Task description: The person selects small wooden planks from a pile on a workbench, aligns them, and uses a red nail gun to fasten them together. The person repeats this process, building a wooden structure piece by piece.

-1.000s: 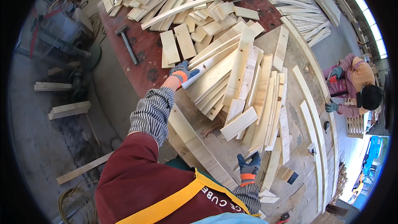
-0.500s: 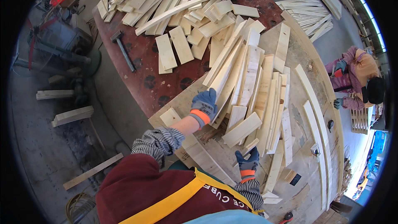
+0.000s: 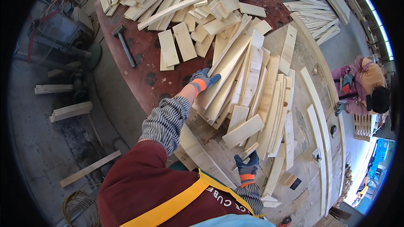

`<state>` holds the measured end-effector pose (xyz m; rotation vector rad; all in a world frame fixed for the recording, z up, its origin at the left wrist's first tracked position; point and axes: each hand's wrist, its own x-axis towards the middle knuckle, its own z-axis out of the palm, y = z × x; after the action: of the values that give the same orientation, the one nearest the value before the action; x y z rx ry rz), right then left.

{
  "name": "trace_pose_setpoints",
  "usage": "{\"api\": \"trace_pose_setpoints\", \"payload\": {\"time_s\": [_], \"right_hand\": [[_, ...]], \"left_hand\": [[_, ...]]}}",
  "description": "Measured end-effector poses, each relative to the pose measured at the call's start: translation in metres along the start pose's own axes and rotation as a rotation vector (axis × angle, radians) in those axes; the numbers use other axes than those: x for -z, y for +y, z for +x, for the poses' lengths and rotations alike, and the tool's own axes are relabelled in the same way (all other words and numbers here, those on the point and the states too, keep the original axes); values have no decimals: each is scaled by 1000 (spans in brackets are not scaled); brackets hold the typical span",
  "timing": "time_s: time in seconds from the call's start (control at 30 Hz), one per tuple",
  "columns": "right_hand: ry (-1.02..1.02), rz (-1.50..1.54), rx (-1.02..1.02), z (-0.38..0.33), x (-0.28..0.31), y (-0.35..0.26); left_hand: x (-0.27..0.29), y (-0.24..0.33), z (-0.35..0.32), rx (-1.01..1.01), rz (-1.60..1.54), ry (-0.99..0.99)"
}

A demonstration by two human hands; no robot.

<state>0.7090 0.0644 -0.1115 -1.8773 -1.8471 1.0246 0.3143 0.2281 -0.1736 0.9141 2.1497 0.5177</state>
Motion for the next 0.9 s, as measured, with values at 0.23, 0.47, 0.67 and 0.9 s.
{"api": "trace_pose_setpoints", "payload": {"time_s": [0.23,0.47,0.67,0.9], "right_hand": [[-19,13,-111,-22,0,4],[18,-42,-98,-37,10,5],[58,-13,-281,-73,16,38],[34,-11,-208,-92,7,52]], "left_hand": [[-10,99,-72,-345,300,-318],[-22,-9,57,173,-799,-280],[-24,-17,120,156,-534,-48],[-47,8,135,91,-325,96]]}}
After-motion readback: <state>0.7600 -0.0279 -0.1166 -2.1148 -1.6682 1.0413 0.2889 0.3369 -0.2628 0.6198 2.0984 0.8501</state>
